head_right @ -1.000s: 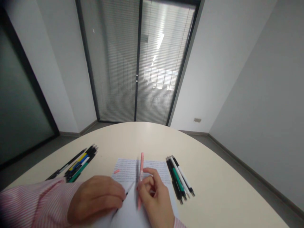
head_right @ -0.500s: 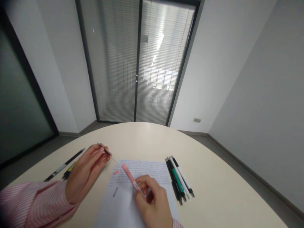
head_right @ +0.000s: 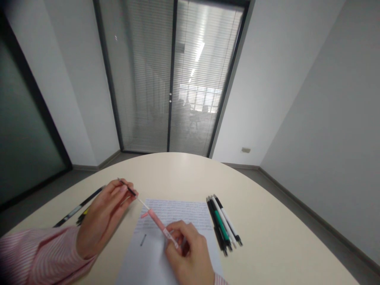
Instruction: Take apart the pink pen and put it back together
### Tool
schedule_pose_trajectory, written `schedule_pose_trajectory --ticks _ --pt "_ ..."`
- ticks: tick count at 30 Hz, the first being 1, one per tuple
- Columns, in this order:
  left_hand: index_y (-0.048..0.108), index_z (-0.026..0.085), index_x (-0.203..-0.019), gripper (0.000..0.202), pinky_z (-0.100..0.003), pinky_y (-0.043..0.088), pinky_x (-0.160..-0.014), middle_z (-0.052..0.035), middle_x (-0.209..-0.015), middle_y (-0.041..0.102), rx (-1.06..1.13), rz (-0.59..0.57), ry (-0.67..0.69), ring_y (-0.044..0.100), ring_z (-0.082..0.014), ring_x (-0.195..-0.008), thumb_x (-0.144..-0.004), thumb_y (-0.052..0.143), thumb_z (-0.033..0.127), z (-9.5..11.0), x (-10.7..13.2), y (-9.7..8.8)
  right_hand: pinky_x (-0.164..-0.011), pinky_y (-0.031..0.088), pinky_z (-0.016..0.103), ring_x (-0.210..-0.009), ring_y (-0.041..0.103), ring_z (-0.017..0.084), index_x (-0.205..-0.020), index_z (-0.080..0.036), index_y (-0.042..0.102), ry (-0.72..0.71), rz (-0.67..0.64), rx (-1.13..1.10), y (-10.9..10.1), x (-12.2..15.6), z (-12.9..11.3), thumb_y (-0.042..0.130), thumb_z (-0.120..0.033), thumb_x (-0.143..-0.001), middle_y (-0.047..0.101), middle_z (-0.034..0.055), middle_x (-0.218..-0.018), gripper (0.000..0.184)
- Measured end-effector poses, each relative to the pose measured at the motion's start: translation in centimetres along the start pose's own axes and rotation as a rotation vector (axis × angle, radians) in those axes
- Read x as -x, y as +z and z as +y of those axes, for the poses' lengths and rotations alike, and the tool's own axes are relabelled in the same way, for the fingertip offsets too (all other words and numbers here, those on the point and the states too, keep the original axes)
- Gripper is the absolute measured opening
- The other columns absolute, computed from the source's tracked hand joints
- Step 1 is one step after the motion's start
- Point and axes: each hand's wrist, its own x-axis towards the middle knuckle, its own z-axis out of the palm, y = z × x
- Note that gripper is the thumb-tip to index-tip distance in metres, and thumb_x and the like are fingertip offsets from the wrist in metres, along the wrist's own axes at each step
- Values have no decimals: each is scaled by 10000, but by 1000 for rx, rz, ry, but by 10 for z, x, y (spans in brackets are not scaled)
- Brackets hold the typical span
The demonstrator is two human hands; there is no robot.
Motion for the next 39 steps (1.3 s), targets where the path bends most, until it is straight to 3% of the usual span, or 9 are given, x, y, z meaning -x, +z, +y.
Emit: schedule_pose_trajectory --ticks 8,15,21,27,31,34,39 --pt "608 200 -867 174 -207 513 -734 -5 -840 630 -99 -26 63 604 -140 -799 -794 699 329 2 0 1 -487 311 246 -536 475 136 -793 -212 687 -3 -7 -42 -2 0 -2 555 -170 -698 566 -32 -624 168" --pt "688 173 -842 105 -245 511 -775 -53 -837 683 -315 -348 -6 636 -186 -840 -777 699 254 1 9 0 -528 354 257 -576 512 154 -831 -225 696 -79 -15 -40 -3 2 -3 549 -155 -717 588 -21 -655 199" --pt "678 176 -831 96 -233 510 -694 -43 -820 677 -300 -274 -72 639 -182 -797 -762 701 238 -2 6 -5 -543 371 254 -599 529 160 -850 -217 700 -117 -8 -38 -4 1 -4 543 -142 -722 601 -14 -666 217" --pt "658 154 -692 75 -220 484 -693 -19 -715 617 -402 -400 35 598 -153 -724 -755 655 194 -1 3 -4 -540 369 257 -597 524 164 -846 -215 703 -120 -16 -22 -3 2 -4 541 -150 -725 598 -10 -658 212" --pt "635 159 -810 87 -257 489 -744 -35 -815 618 -445 -425 18 612 -176 -806 -769 635 236 -4 2 -6 -535 362 252 -594 519 163 -817 -232 692 -104 6 -50 -4 3 -3 552 -184 -751 581 -17 -652 162" --pt "592 173 -942 161 -297 480 -735 -39 -848 612 -661 -470 83 605 -192 -808 -791 577 227 -6 4 -8 -537 362 249 -571 505 155 -841 -232 684 -75 52 -74 -3 3 -1 563 -238 -786 567 -25 -651 133" --pt "609 174 -792 82 -328 427 -654 -14 -691 570 -1284 -689 394 562 -203 -675 -731 580 129 -12 17 -13 -544 368 248 -567 499 155 -840 -232 683 -63 101 -91 -2 3 0 577 -270 -794 539 -34 -631 122"
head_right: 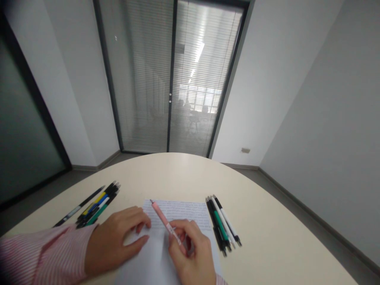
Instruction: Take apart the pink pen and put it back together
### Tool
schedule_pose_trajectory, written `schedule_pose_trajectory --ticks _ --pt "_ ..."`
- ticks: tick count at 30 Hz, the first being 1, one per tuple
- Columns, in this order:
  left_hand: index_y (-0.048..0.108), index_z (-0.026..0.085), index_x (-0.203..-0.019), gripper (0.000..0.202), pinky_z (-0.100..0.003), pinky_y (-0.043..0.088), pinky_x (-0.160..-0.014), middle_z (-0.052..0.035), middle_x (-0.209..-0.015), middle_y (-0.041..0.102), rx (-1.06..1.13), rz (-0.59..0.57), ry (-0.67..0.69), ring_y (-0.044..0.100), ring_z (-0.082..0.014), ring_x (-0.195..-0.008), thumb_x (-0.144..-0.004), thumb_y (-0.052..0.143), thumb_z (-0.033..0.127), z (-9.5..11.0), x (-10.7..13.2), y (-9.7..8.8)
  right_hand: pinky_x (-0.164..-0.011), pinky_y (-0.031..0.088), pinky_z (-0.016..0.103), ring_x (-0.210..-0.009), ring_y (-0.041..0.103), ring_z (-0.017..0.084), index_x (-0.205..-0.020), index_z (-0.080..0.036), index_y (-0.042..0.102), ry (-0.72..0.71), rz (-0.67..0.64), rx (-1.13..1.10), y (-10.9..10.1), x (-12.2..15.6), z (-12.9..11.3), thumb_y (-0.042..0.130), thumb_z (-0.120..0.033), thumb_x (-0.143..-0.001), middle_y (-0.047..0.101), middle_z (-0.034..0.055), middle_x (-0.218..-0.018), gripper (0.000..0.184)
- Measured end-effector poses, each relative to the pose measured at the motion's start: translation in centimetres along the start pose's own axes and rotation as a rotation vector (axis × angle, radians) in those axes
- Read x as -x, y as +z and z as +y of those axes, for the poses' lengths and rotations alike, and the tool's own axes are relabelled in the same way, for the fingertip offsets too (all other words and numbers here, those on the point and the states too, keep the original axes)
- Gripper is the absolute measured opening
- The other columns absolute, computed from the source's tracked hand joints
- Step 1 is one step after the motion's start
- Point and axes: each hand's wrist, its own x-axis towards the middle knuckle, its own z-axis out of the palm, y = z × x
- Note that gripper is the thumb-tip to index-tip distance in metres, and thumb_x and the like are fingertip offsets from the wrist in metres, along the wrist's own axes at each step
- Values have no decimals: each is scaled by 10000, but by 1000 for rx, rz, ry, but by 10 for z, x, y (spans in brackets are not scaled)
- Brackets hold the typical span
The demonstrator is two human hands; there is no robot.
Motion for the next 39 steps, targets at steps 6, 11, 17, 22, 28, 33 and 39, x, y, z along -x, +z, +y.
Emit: schedule_pose_trajectory --ticks 6,11,17,22,28,33,39 --pt "644 188 -885 148 -352 459 -807 -56 -901 668 -84 -108 -4 626 -242 -898 -816 536 116 -3 8 6 -543 367 250 -583 509 159 -845 -228 686 15 10 -17 1 0 -1 590 -269 -787 558 -27 -648 120" --pt "643 215 -1036 264 -339 438 -881 -48 -1012 671 197 -114 -37 613 -214 -975 -887 442 131 -6 0 1 -547 356 255 -585 503 160 -839 -225 685 40 18 -16 1 0 0 591 -274 -783 561 -28 -641 121" --pt "647 155 -846 150 -226 493 -678 -22 -776 673 866 103 -399 632 -156 -740 -781 656 290 -16 -17 -3 -517 318 264 -546 464 154 -821 -212 684 74 -26 28 2 0 1 573 -269 -769 544 -29 -618 135" --pt "699 135 -872 316 -173 500 -715 -34 -818 709 1193 342 -617 639 -123 -759 -664 802 349 -22 -22 -3 -508 309 266 -526 448 151 -785 -204 688 69 -50 65 3 0 1 557 -252 -751 533 -27 -593 144" --pt "729 131 -813 352 -152 513 -666 -42 -771 724 1290 305 -637 650 -123 -728 -578 867 354 -14 -19 -5 -503 333 260 -524 465 150 -793 -190 694 56 -75 96 1 0 2 563 -241 -751 550 -20 -590 147" --pt "724 130 -810 293 -159 502 -647 -34 -753 719 1290 256 -593 640 -114 -696 -626 848 323 -14 -18 -5 -523 380 252 -553 519 157 -817 -184 698 44 -137 113 -2 -2 0 559 -207 -756 589 -3 -625 153" --pt "701 121 -787 294 -187 465 -647 -19 -708 686 1217 163 -506 602 -111 -671 -649 828 348 -14 -19 -6 -508 361 253 -532 496 151 -785 -198 698 48 -94 100 0 -2 -3 563 -227 -752 562 -19 -597 141"
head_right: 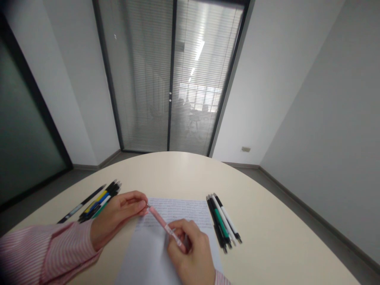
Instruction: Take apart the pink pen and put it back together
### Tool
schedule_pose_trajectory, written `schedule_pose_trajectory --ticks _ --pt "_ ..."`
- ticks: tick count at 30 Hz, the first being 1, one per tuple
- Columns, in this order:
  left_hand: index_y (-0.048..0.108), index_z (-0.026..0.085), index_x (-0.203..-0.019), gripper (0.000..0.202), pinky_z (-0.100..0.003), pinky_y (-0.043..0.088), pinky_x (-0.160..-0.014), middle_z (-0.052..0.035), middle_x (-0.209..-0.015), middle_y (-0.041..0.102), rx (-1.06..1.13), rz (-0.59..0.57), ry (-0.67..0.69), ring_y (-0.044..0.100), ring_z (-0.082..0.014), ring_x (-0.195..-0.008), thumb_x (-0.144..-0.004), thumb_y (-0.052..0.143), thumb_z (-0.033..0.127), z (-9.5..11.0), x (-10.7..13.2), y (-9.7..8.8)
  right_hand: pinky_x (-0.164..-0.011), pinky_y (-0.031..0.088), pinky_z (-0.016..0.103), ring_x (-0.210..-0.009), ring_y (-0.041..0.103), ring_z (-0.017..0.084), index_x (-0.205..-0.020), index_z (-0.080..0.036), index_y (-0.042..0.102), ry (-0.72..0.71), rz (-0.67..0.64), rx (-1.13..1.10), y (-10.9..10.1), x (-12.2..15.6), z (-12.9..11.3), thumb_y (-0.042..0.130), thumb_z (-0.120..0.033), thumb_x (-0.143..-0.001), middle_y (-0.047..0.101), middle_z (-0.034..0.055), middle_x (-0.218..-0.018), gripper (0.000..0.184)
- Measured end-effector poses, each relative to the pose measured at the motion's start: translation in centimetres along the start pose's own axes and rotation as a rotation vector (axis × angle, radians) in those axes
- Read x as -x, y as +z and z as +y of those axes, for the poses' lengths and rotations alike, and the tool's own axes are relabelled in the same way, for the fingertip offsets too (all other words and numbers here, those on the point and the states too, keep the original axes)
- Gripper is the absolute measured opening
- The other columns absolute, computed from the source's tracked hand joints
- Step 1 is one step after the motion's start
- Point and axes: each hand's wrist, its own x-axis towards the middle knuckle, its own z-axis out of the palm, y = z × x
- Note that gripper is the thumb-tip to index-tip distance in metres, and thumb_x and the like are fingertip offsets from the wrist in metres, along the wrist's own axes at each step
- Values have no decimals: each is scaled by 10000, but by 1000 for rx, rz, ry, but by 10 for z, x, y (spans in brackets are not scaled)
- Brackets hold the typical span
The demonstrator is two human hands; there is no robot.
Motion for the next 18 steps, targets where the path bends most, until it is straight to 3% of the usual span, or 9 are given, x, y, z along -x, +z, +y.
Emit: schedule_pose_trajectory --ticks 8,13,15,18 --pt "679 132 -765 262 -227 442 -642 -11 -704 652 -94 -117 10 577 -133 -674 -679 787 353 3 4 2 -514 359 252 -550 502 151 -764 -213 707 -30 20 -9 1 1 -3 567 -192 -735 560 -23 -594 144" --pt "616 151 -1036 376 -282 470 -775 -49 -905 630 -99 -97 110 597 -187 -876 -702 743 268 1 1 -1 -520 378 255 -543 505 153 -783 -206 709 -35 67 -40 0 0 -2 583 -234 -757 570 -19 -594 132" --pt "570 156 -1063 377 -311 480 -798 -56 -925 604 -204 -77 151 592 -202 -902 -721 693 255 -2 -1 -3 -521 383 254 -544 508 154 -804 -199 708 -20 67 -45 0 -1 -1 584 -255 -769 575 -14 -604 140" --pt "540 156 -1006 277 -356 481 -816 -71 -952 576 -601 -40 233 582 -213 -896 -740 600 198 -6 -1 -6 -527 394 255 -556 517 160 -832 -197 708 -3 57 -49 -1 -1 2 592 -270 -778 582 -9 -619 148"
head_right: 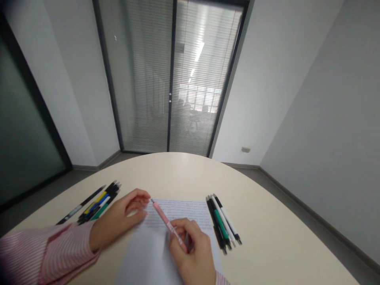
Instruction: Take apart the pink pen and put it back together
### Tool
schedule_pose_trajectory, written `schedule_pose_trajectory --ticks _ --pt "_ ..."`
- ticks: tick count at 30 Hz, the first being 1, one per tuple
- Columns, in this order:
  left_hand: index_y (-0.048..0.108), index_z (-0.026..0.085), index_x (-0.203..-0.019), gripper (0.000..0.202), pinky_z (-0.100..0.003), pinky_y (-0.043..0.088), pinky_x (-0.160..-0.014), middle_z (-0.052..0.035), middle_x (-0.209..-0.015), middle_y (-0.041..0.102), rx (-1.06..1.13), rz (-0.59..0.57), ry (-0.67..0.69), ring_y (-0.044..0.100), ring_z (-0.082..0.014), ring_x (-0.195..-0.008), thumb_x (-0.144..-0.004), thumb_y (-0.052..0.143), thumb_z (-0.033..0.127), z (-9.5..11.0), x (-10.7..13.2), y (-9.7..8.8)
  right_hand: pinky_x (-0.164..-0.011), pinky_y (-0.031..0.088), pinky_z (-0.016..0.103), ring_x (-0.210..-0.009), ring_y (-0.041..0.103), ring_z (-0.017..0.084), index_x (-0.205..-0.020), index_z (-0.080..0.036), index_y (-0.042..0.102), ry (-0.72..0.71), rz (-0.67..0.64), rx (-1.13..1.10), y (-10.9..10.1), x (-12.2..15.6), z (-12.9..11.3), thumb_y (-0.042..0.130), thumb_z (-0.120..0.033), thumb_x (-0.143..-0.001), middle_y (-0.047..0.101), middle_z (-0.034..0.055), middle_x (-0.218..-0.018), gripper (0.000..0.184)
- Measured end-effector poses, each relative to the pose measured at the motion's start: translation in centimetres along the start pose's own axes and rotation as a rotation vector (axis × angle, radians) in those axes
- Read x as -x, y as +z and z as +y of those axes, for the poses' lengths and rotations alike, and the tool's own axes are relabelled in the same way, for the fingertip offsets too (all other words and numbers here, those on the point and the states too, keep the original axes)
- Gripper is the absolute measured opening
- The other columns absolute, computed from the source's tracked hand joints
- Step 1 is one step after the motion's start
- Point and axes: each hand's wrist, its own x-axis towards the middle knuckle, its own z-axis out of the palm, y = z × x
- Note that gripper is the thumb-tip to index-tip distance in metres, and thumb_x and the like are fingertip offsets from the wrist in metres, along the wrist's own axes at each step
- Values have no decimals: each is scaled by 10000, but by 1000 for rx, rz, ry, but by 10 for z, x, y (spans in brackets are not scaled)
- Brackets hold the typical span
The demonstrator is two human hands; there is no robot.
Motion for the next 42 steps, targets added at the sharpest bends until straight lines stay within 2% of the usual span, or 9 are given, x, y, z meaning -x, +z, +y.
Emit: schedule_pose_trajectory --ticks 4,7,10,13,15,20,26,33,42 --pt "548 166 -914 118 -400 459 -810 -69 -954 562 -533 -86 176 555 -227 -871 -802 512 162 -4 5 0 -550 411 257 -580 532 166 -848 -198 707 1 19 3 0 1 1 600 -271 -783 587 -9 -625 145" --pt "548 182 -808 147 -358 446 -779 -44 -886 576 -622 -89 235 559 -206 -824 -867 417 146 -3 6 -1 -537 420 255 -560 533 163 -850 -203 705 -27 0 39 -2 0 1 592 -258 -790 590 -10 -619 140" --pt "578 187 -851 128 -285 442 -676 -10 -790 606 -471 -89 140 575 -164 -691 -875 453 192 4 4 -2 -557 432 269 -593 560 174 -859 -211 699 -102 -25 103 -8 -2 2 560 -235 -803 610 4 -649 152" --pt "608 167 -883 140 -243 449 -593 6 -685 621 -179 -100 1 584 -144 -605 -851 524 274 9 0 -1 -586 443 291 -673 587 197 -891 -211 680 -190 -68 206 -17 -5 4 528 -205 -817 633 30 -722 169" --pt "632 146 -861 184 -241 474 -609 -18 -699 648 -1 -75 -44 610 -156 -645 -808 584 315 9 -2 -1 -580 450 293 -688 591 201 -910 -207 664 -204 -88 252 -21 -7 5 516 -185 -822 632 38 -746 174" --pt "696 135 -919 285 -285 511 -770 -91 -922 735 264 -16 -162 666 -222 -875 -750 684 365 4 -5 -1 -588 458 300 -688 591 200 -888 -216 645 -231 -107 307 -21 -7 5 497 -133 -799 631 33 -749 191" --pt "722 141 -903 248 -276 507 -819 -82 -942 732 315 -19 -128 661 -222 -922 -753 698 336 7 -3 -2 -612 469 312 -714 599 212 -876 -221 642 -242 -112 337 -20 -7 2 505 -137 -810 637 28 -741 173" --pt "658 146 -813 201 -251 495 -716 -33 -783 695 352 13 -164 647 -182 -781 -707 739 297 8 -1 -2 -635 458 327 -717 595 214 -875 -211 634 -254 -123 350 -19 -8 3 503 -137 -826 632 26 -747 158" --pt "671 143 -813 180 -242 484 -714 -34 -789 697 350 -19 -160 641 -174 -775 -716 735 280 5 -1 -3 -642 443 327 -727 590 214 -876 -213 635 -247 -136 356 -21 -8 1 506 -111 -812 641 25 -766 177"
